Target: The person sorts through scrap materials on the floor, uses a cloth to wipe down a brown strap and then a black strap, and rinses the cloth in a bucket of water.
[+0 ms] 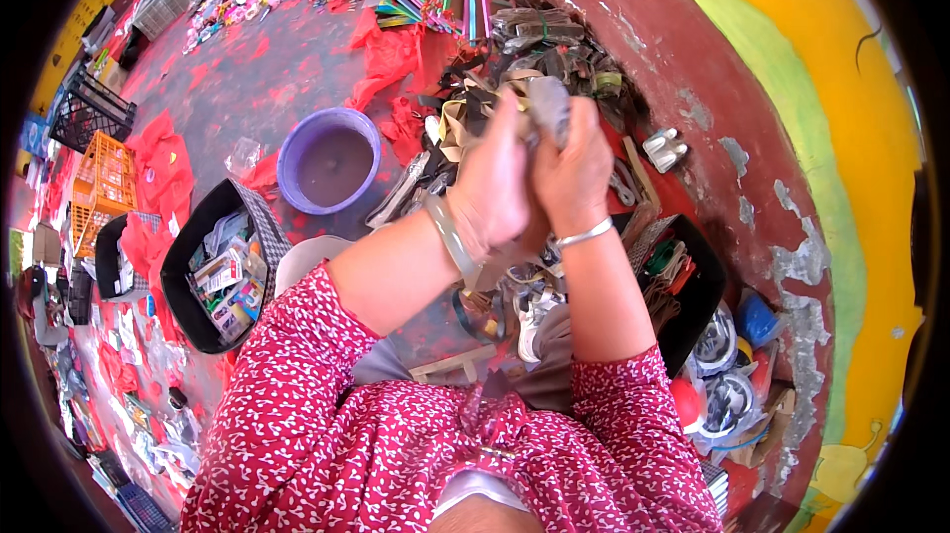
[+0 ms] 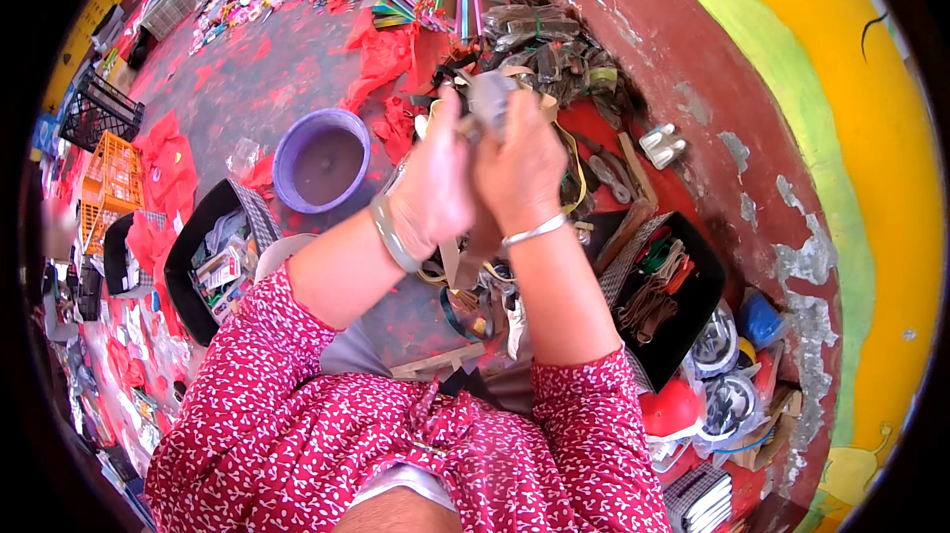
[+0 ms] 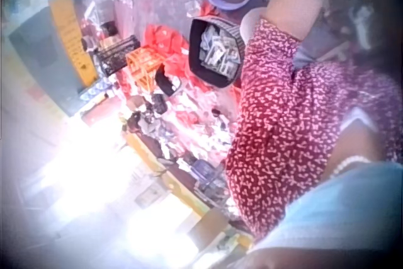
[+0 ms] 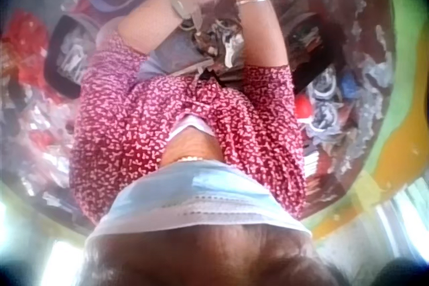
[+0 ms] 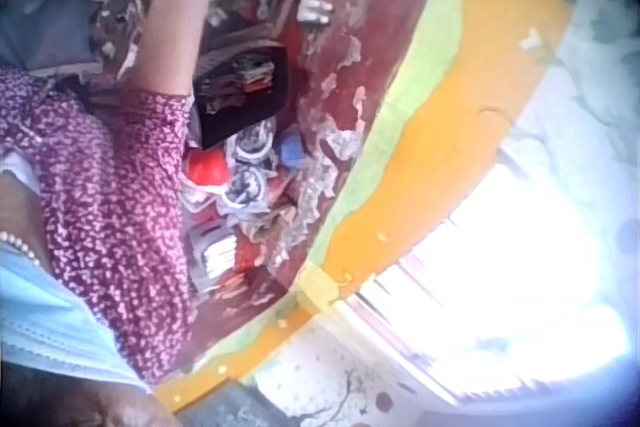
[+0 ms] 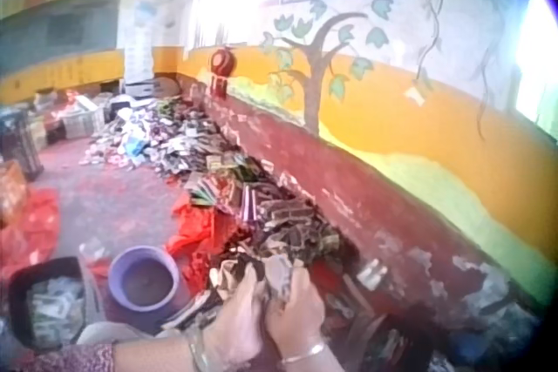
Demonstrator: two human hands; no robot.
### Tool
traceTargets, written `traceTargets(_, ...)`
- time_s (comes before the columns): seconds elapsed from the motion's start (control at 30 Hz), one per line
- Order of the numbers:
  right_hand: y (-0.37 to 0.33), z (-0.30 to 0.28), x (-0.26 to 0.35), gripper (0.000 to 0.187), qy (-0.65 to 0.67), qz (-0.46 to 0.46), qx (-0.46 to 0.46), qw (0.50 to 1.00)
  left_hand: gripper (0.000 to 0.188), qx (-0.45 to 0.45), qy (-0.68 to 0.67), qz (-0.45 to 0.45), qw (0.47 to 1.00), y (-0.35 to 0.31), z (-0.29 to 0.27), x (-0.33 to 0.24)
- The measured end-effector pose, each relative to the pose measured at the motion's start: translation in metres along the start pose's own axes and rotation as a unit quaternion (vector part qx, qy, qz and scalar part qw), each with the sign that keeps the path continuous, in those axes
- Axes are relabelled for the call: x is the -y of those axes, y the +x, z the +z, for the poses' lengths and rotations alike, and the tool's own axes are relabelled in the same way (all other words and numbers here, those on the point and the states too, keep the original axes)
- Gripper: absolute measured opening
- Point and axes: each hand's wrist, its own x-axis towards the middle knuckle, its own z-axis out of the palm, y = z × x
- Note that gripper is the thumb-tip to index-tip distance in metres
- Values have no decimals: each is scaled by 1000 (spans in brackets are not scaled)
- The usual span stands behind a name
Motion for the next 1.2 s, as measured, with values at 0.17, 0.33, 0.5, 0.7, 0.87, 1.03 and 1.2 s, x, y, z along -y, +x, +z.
traceTargets(0.17,-14,-2,5,23,26,-85,-12,996,57,-13,18,2,1000,8,-10,-15)
traceTargets(0.33,-2,5,-1,28,23,-23,-27,999,54,1,-1,-11,1000,-5,6,-5)
traceTargets(0.5,-12,1,7,22,66,-38,7,997,59,-8,-8,-33,999,7,-9,-16)
traceTargets(0.7,6,7,-11,24,14,51,-29,998,60,101,0,42,994,10,-13,18)
traceTargets(0.87,-21,4,15,26,56,-73,-2,996,54,5,12,-14,1000,13,-16,-21)
traceTargets(1.03,8,5,-6,25,20,1,-44,999,65,80,9,19,997,-3,3,5)
traceTargets(1.2,-15,7,14,26,-8,-84,2,996,65,34,12,-4,999,10,-21,-23)
